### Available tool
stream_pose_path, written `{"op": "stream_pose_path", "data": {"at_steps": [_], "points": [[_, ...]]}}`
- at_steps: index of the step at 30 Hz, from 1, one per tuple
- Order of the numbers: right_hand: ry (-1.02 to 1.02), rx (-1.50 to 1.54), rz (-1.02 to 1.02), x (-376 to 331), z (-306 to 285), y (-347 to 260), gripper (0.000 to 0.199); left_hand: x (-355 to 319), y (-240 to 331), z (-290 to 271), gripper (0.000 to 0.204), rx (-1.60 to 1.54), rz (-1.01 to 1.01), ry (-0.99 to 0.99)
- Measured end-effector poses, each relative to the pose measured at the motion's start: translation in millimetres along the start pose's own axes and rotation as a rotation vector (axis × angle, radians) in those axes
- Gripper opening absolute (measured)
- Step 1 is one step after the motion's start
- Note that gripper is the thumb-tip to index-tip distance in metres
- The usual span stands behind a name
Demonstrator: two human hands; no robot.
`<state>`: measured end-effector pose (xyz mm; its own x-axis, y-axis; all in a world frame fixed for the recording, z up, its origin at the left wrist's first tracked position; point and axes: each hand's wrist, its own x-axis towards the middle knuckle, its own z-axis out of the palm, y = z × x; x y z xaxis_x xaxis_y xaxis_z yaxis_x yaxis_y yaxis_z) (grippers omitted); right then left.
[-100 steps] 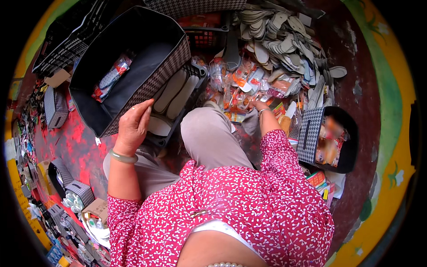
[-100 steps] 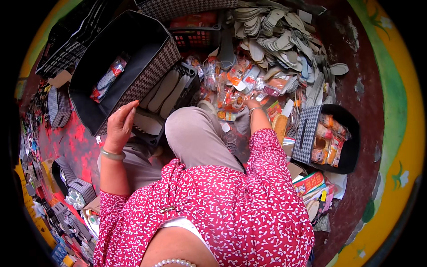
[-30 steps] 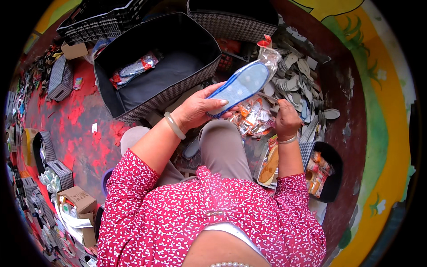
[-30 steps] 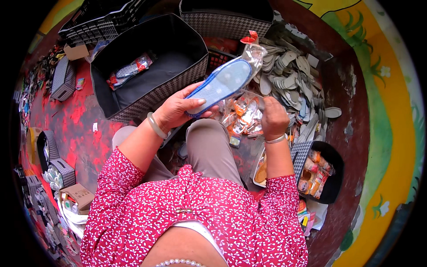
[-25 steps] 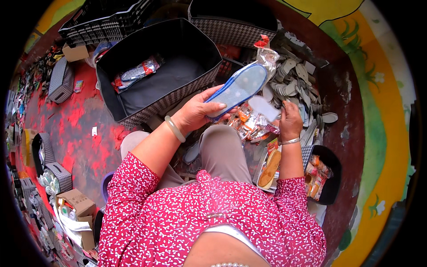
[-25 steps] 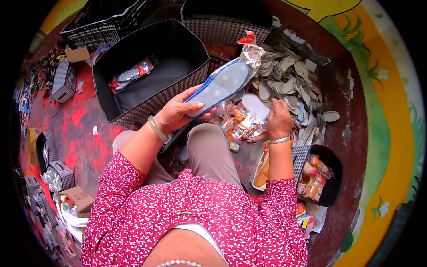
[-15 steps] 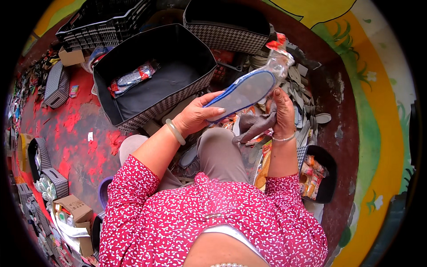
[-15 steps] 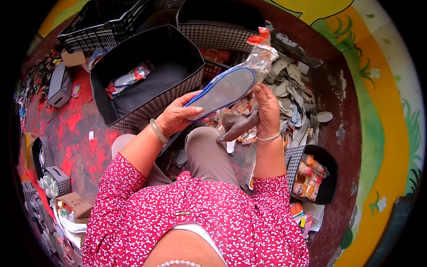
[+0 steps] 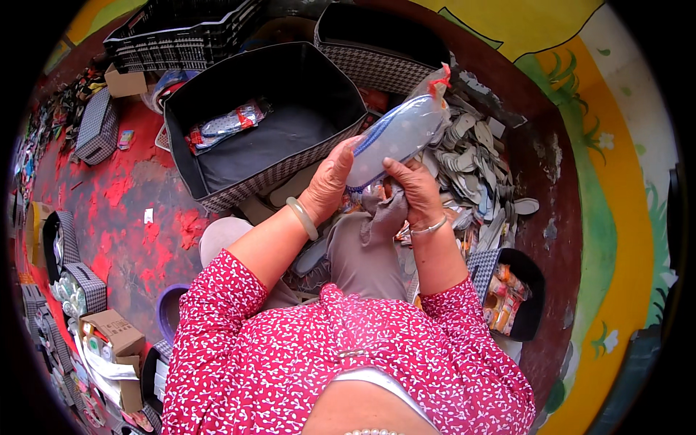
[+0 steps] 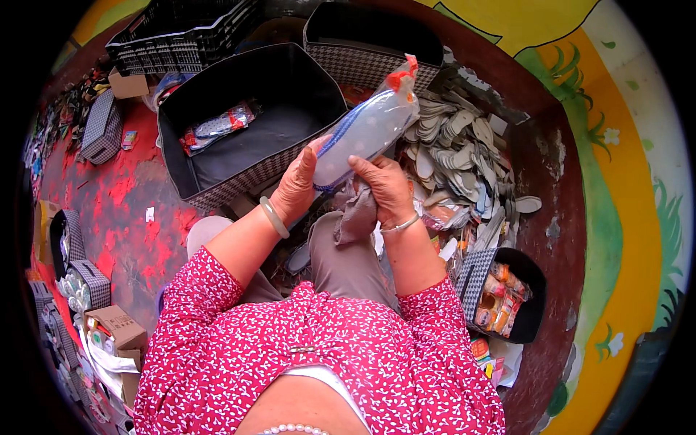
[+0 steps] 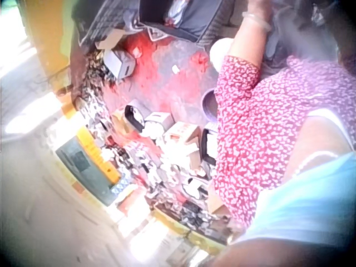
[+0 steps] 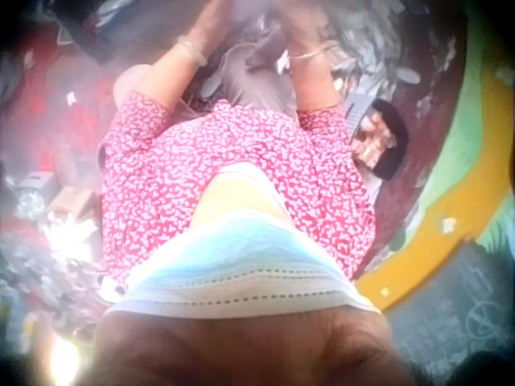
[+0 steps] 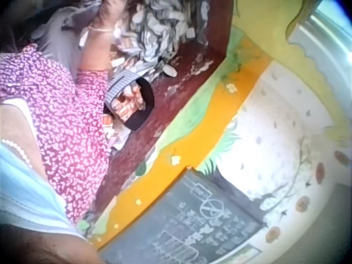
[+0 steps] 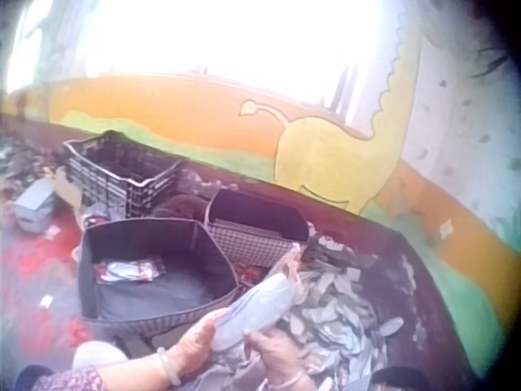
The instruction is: The person wipes various shoe insoles and packaged shoe insoles with a cloth by hand and places them into a black bin.
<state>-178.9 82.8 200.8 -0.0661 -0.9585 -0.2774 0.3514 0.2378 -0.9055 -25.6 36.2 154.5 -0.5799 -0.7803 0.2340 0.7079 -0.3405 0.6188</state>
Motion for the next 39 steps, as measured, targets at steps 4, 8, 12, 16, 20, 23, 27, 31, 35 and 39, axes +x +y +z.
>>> {"op": "stream_pose_path", "data": {"at_steps": [4,8,12,16,20,23,27,31,35,39], "points": [[-0.024,-0.059,0.010,-3,21,8,0.019,-4,-1,-12,0.078,0.051,0.044,0.202],[0.015,0.031,0.050,3,18,26,0.022,-5,4,-14,0.050,0.095,0.043,0.252],[-0.068,-0.011,-0.014,2,17,13,0.023,-3,9,-11,0.021,0.332,0.069,0.296],[-0.112,0.128,-0.008,8,-13,-10,0.020,-3,18,-11,0.017,0.437,0.126,0.293],[0.068,0.160,-0.170,19,-38,-24,0.024,-5,22,-10,0.019,0.578,0.144,0.171],[0.229,0.112,-0.263,22,-39,-33,0.026,-8,22,-10,0.021,0.571,0.128,0.120],[-0.177,0.417,-0.100,24,-71,-39,0.035,-6,23,-9,0.019,0.369,0.035,0.108],[-0.300,0.541,-0.018,16,-55,-34,0.040,-4,20,-12,0.017,0.254,0.011,0.128],[-0.229,0.468,-0.050,16,-42,-18,0.048,-2,15,-14,0.019,0.220,0.039,0.169],[-0.093,0.385,-0.096,16,-22,-9,0.035,0,13,-16,0.022,0.213,0.039,0.178]]}}
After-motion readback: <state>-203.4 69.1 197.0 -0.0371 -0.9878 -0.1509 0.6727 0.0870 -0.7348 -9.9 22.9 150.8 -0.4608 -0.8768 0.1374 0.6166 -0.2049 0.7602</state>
